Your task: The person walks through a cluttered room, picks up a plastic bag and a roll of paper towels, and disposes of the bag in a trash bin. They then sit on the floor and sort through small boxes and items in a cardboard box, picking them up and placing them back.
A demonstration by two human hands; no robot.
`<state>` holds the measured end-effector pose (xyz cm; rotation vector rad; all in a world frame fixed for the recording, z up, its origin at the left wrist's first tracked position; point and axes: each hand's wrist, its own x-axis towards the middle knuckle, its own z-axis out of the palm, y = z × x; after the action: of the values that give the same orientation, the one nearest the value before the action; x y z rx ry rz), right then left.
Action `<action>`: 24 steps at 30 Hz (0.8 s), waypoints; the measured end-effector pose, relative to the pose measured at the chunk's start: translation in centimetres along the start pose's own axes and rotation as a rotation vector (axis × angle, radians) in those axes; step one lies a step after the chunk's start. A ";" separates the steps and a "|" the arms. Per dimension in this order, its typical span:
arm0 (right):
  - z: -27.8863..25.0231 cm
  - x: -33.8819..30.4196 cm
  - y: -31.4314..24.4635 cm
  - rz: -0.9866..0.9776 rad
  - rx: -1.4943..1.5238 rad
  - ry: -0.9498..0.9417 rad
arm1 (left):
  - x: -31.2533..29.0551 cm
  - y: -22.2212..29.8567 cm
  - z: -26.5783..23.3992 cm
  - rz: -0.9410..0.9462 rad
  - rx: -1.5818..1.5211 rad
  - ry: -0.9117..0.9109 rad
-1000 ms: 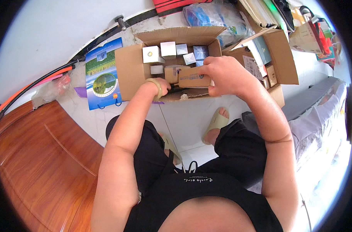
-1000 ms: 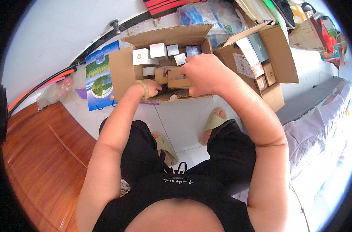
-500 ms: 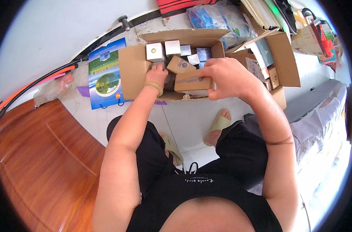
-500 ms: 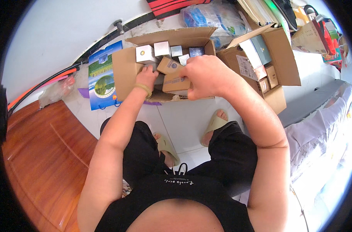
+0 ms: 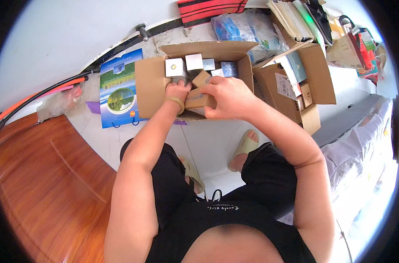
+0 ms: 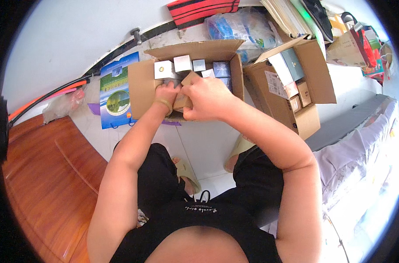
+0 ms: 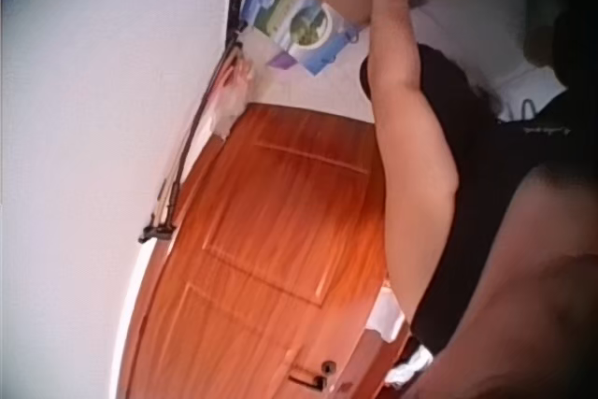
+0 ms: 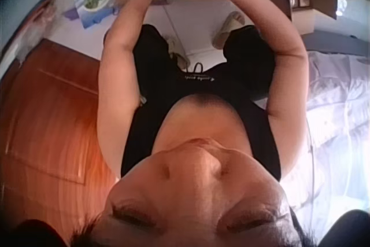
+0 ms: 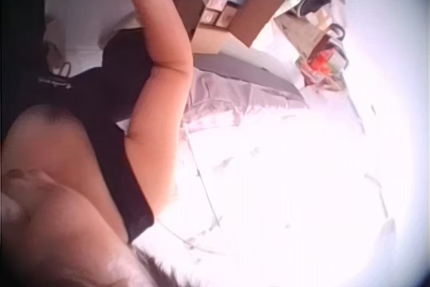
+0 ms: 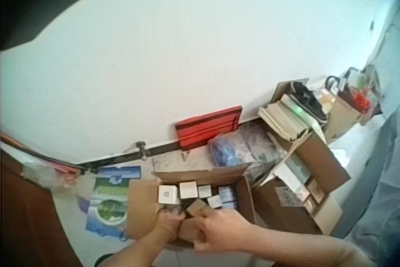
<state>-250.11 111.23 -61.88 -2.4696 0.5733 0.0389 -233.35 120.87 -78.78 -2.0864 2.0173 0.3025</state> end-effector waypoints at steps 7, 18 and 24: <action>5.3 -0.5 1.2 0.008 -0.056 -0.034 | -0.3 -0.3 0.5 0.014 0.090 0.152; 5.0 -1.1 3.1 0.123 -0.154 -0.104 | -0.9 -0.1 -1.1 0.013 0.044 0.083; 4.9 -0.4 2.7 0.139 -0.161 -0.140 | -2.8 0.8 -2.3 -0.026 -0.064 -0.316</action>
<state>-251.06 112.13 -67.31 -2.5513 0.7040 0.3226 -234.28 122.77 -75.74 -1.9529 1.8149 0.6549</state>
